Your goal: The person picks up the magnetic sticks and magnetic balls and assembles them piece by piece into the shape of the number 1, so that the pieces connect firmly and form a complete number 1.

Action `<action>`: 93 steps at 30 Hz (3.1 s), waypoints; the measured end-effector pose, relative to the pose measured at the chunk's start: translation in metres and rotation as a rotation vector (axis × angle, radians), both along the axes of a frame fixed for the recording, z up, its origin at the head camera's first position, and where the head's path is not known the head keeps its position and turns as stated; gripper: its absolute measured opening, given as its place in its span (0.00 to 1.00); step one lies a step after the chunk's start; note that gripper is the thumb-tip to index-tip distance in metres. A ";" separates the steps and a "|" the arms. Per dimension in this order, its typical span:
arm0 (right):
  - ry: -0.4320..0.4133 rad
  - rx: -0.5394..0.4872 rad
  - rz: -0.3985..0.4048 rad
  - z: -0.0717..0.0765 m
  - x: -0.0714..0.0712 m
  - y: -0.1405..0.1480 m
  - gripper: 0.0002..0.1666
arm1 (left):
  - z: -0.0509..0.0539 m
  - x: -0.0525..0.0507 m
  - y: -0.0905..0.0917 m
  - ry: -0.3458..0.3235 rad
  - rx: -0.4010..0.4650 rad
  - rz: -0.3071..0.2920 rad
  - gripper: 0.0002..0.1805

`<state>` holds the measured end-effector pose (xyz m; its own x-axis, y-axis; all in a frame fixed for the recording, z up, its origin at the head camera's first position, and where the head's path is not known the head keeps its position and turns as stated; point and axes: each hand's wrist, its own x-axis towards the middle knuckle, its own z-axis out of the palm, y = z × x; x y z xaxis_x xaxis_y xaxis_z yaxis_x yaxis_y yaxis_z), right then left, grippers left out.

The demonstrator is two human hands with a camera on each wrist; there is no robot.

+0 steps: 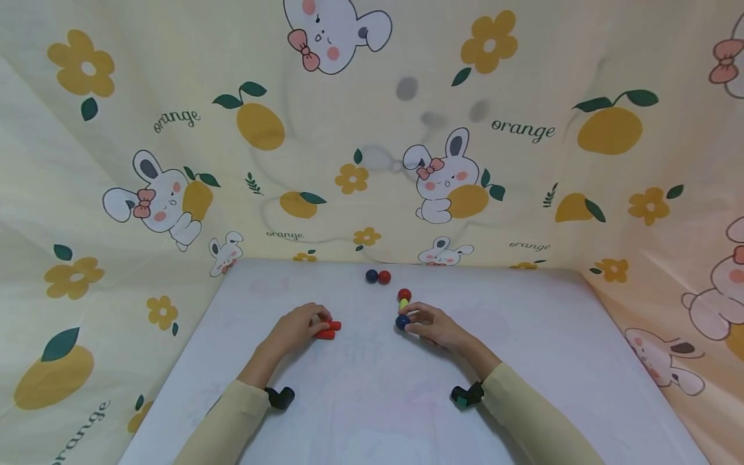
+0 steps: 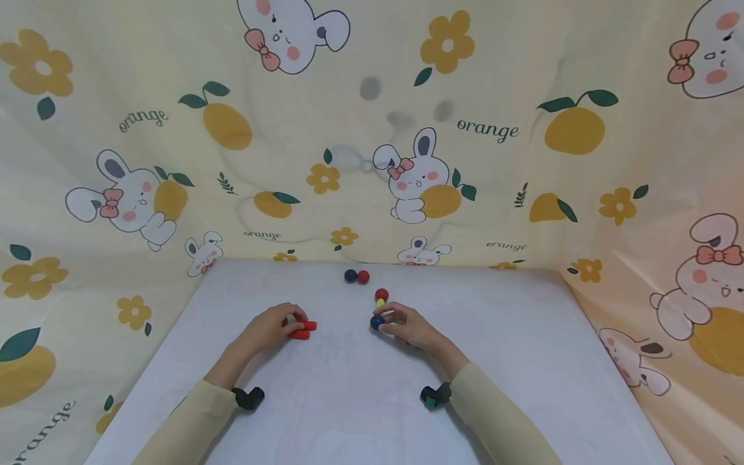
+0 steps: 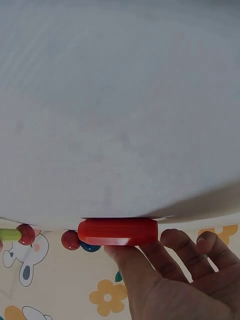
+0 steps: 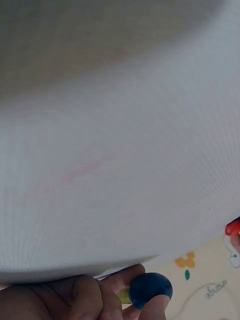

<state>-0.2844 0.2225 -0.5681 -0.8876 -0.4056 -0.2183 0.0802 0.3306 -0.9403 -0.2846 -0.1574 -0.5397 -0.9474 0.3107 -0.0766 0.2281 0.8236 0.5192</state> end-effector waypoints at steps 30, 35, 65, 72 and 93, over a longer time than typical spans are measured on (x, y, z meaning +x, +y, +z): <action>-0.021 -0.003 -0.009 0.005 0.001 -0.002 0.24 | 0.006 -0.004 0.010 -0.020 0.010 0.006 0.13; -0.002 -0.001 -0.002 0.004 0.001 -0.001 0.24 | 0.009 -0.003 0.014 -0.029 0.066 0.000 0.12; 0.007 0.025 -0.005 0.005 0.001 0.001 0.25 | 0.014 0.022 0.063 -0.081 0.212 -0.132 0.10; 0.003 0.026 -0.025 0.004 0.001 0.000 0.24 | 0.009 0.024 0.071 -0.107 0.213 -0.133 0.10; 0.005 0.006 -0.023 0.000 -0.002 0.003 0.25 | -0.003 0.027 0.101 -0.254 0.313 -0.165 0.14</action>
